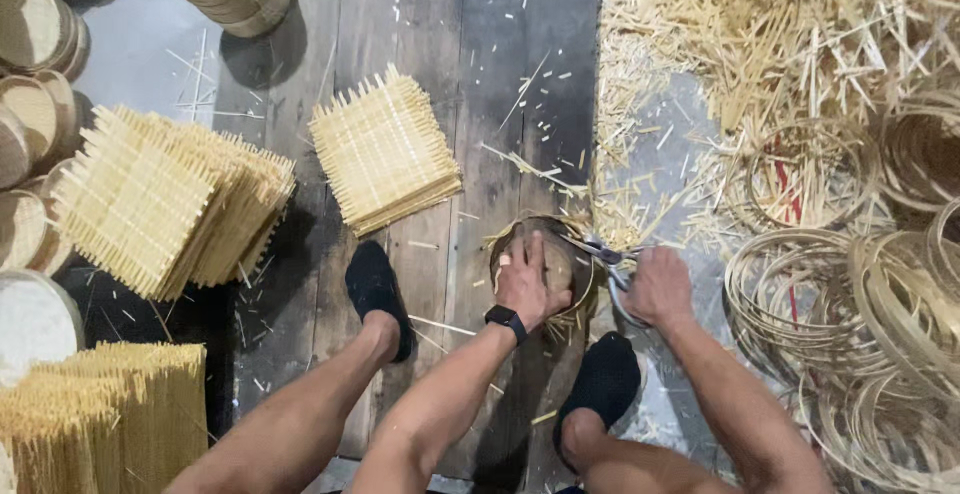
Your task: The person sits on the floor and repeatedly assembles small round bamboo trays. They place a woven bamboo mat on a wooden block, fit a circular bamboo ring over it, and use shears to trim the excess mat edges. The finished trays are stacked nearby.
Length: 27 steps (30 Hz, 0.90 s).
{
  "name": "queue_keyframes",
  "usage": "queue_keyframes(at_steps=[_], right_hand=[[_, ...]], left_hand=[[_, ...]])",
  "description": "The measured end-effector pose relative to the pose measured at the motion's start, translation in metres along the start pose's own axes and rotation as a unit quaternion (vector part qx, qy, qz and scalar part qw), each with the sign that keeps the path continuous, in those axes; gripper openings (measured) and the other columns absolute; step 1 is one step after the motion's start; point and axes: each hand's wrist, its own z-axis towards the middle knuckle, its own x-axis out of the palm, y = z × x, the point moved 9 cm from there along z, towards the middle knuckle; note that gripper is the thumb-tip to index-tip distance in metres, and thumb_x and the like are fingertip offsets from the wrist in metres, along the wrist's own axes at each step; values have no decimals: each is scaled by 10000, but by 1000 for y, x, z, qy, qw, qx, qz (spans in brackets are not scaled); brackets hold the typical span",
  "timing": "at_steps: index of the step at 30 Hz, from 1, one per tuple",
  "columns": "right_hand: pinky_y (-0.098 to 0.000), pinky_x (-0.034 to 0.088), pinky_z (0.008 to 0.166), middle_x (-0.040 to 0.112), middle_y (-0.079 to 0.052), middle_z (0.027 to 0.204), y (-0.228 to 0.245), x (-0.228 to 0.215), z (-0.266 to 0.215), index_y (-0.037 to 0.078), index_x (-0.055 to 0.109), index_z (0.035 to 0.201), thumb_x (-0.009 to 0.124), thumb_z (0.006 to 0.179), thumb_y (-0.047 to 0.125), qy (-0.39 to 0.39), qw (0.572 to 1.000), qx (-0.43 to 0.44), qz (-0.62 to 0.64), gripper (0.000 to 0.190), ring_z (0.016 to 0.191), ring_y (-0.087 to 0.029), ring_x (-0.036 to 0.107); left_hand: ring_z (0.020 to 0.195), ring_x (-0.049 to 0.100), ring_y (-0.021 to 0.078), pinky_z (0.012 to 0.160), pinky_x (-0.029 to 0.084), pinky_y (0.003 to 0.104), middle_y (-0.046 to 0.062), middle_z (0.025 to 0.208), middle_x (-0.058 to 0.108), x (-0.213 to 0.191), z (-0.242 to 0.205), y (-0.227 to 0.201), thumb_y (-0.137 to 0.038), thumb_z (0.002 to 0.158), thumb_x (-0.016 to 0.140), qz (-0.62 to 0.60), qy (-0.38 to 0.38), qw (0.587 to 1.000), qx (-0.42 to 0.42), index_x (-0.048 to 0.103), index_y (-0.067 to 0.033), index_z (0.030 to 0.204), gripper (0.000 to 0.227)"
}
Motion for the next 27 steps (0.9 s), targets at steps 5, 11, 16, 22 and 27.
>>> queue_keyframes(at_steps=[5, 11, 16, 22, 27], right_hand=[[-482, 606, 802, 704, -182, 992, -24, 11, -5, 46, 715, 966, 716, 789, 426, 184, 979, 72, 52, 419, 947, -343, 717], [-455, 590, 789, 698, -181, 932, -5, 5, 4, 0, 709, 944, 659, 919, 507, 186, 981, 62, -10, 511, 900, -318, 693], [-477, 606, 804, 680, -192, 978, -20, 12, -2, 25, 719, 963, 654, 885, 464, 254, 963, 73, 48, 451, 926, -335, 706], [-455, 557, 875, 675, -215, 1014, 6, 3, 13, -32, 679, 1005, 746, 757, 499, 97, 995, 10, -31, 590, 971, -354, 654], [-511, 547, 868, 672, -221, 1074, -18, 8, 6, 49, 709, 1044, 722, 777, 486, 153, 987, 27, 36, 513, 1048, -389, 636]], left_hand=[[1265, 493, 519, 995, 494, 555, 274, 1550, 362, -1, 6, 8, -377, 580, 926, -3, 44, 998, 51, 300, -97, 1595, 1225], [1300, 463, 513, 1025, 478, 559, 218, 1525, 392, -3, 13, -1, -362, 550, 954, 47, 82, 992, 89, 306, -133, 1574, 1234], [1296, 452, 507, 1012, 480, 547, 215, 1602, 322, -9, 9, 12, -329, 568, 937, 48, 93, 993, 45, 284, -176, 1591, 1223], [1354, 425, 516, 1096, 441, 548, 256, 1524, 373, 1, 5, 8, -415, 570, 941, 8, 16, 997, 77, 320, -147, 1585, 1219], [1304, 455, 514, 1039, 472, 540, 272, 1604, 319, 9, 11, 24, -385, 632, 884, -32, 63, 997, 5, 322, -144, 1585, 1132]])
